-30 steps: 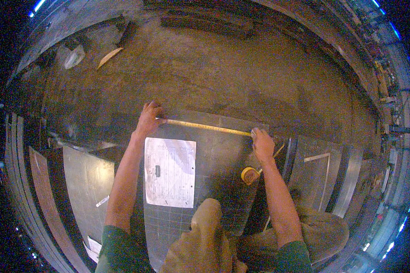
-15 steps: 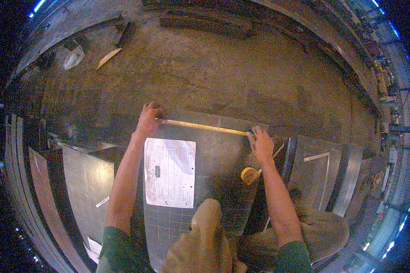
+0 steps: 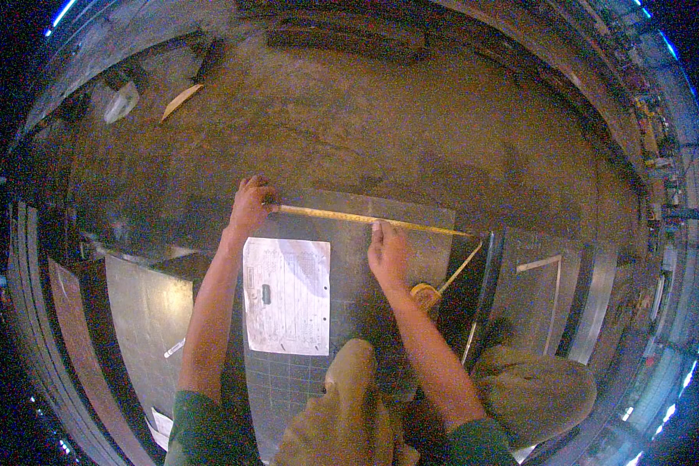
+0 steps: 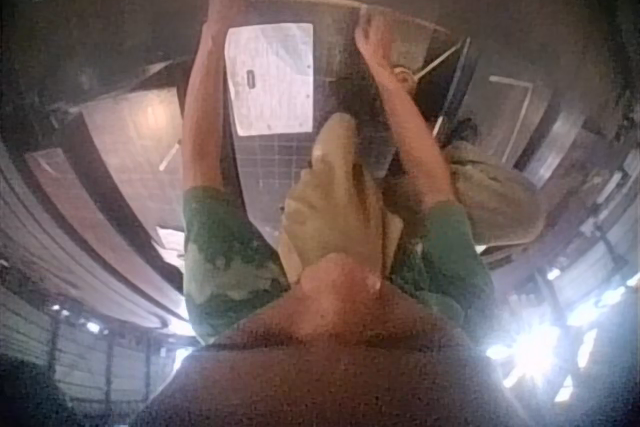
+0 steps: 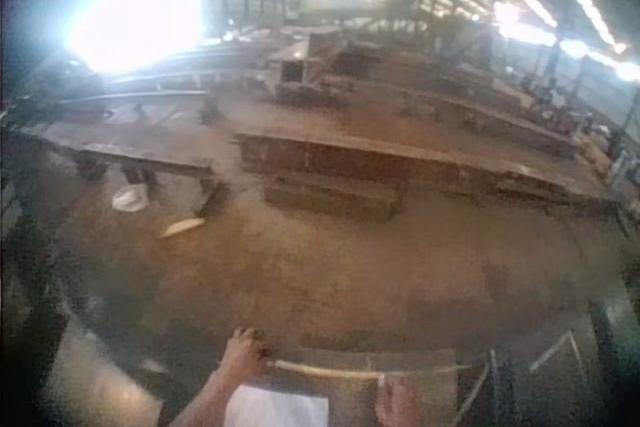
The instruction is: The person measures a large metal sheet using a tape measure and marks it with a white marker. They repeatedly extend the tape measure, align it along the sheet, and make marks at measured intervals. A paper document is visible on the sheet but not handled.
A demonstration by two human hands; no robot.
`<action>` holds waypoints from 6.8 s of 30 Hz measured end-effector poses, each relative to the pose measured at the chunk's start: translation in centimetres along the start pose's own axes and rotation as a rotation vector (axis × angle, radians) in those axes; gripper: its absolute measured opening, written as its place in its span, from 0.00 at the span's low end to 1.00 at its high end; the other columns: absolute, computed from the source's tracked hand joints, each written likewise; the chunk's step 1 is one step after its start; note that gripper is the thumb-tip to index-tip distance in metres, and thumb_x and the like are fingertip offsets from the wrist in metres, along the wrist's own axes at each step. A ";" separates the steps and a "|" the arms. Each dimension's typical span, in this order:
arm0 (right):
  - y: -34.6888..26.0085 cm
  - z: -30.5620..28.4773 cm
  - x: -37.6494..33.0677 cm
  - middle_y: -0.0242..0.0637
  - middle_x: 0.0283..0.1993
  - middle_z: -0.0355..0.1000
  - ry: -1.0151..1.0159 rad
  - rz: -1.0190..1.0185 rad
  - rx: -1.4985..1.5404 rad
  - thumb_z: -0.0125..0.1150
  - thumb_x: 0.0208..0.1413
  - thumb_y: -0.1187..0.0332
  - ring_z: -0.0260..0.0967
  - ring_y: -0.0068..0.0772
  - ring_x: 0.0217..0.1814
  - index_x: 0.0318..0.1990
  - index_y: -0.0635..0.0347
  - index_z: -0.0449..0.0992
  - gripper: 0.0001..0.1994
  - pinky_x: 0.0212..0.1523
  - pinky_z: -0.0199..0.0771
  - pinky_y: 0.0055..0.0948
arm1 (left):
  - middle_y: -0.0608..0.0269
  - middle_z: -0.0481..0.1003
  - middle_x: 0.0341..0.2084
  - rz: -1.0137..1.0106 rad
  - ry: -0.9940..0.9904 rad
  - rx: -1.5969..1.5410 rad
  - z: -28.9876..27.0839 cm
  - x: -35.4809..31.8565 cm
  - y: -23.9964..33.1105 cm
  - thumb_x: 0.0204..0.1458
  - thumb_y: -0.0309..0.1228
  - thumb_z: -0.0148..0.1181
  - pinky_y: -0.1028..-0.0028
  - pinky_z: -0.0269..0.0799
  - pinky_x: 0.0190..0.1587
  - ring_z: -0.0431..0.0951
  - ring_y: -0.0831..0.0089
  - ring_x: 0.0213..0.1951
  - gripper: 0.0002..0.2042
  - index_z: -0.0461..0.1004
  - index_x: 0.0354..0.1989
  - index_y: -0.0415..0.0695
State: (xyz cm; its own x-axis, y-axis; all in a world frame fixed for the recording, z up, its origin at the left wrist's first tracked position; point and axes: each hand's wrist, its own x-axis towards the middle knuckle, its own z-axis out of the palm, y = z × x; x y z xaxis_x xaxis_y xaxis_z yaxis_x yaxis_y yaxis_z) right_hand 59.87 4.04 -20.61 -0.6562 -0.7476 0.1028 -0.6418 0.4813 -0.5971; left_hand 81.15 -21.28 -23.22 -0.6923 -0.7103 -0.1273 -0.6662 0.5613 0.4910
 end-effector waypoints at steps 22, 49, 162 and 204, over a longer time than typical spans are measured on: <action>-1.9 2.4 0.3 0.55 0.35 0.75 -0.104 0.105 -0.036 0.57 0.59 0.66 0.72 0.62 0.39 0.36 0.64 0.78 0.10 0.41 0.70 0.53 | 0.57 0.72 0.53 -0.034 -0.015 0.029 -0.8 -0.1 1.3 0.38 0.30 0.73 0.53 0.66 0.55 0.67 0.52 0.58 0.14 0.83 0.37 0.51; -3.2 2.3 1.1 0.54 0.38 0.76 -0.177 0.026 -0.119 0.60 0.55 0.68 0.74 0.59 0.42 0.38 0.65 0.78 0.09 0.44 0.73 0.52 | 0.57 0.72 0.50 -0.019 -0.010 0.013 -0.7 -0.4 0.8 0.39 0.30 0.72 0.54 0.67 0.54 0.67 0.52 0.57 0.12 0.82 0.35 0.50; 15.0 -10.2 3.0 0.48 0.40 0.63 -0.170 -0.066 -0.323 0.57 0.59 0.70 0.66 0.54 0.42 0.43 0.57 0.73 0.06 0.41 0.68 0.45 | 0.58 0.71 0.54 -0.036 0.001 -0.009 -0.4 -0.2 1.2 0.39 0.33 0.74 0.50 0.64 0.58 0.64 0.50 0.60 0.13 0.82 0.36 0.49; 12.7 -9.1 3.3 0.49 0.45 0.62 -0.274 0.052 -0.258 0.58 0.57 0.71 0.70 0.59 0.42 0.45 0.52 0.74 0.09 0.39 0.73 0.50 | 0.56 0.71 0.55 0.013 -0.060 0.001 -1.1 -0.5 1.1 0.38 0.29 0.74 0.52 0.63 0.61 0.63 0.48 0.62 0.10 0.81 0.30 0.49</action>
State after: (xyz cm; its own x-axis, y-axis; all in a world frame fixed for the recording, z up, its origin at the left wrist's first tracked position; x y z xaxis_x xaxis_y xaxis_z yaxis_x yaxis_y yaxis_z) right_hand 45.89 11.85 -20.60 -0.5829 -0.7967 -0.1599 -0.7120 0.5956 -0.3721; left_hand 81.11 -20.79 -21.68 -0.7165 -0.6759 -0.1725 -0.6572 0.5712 0.4918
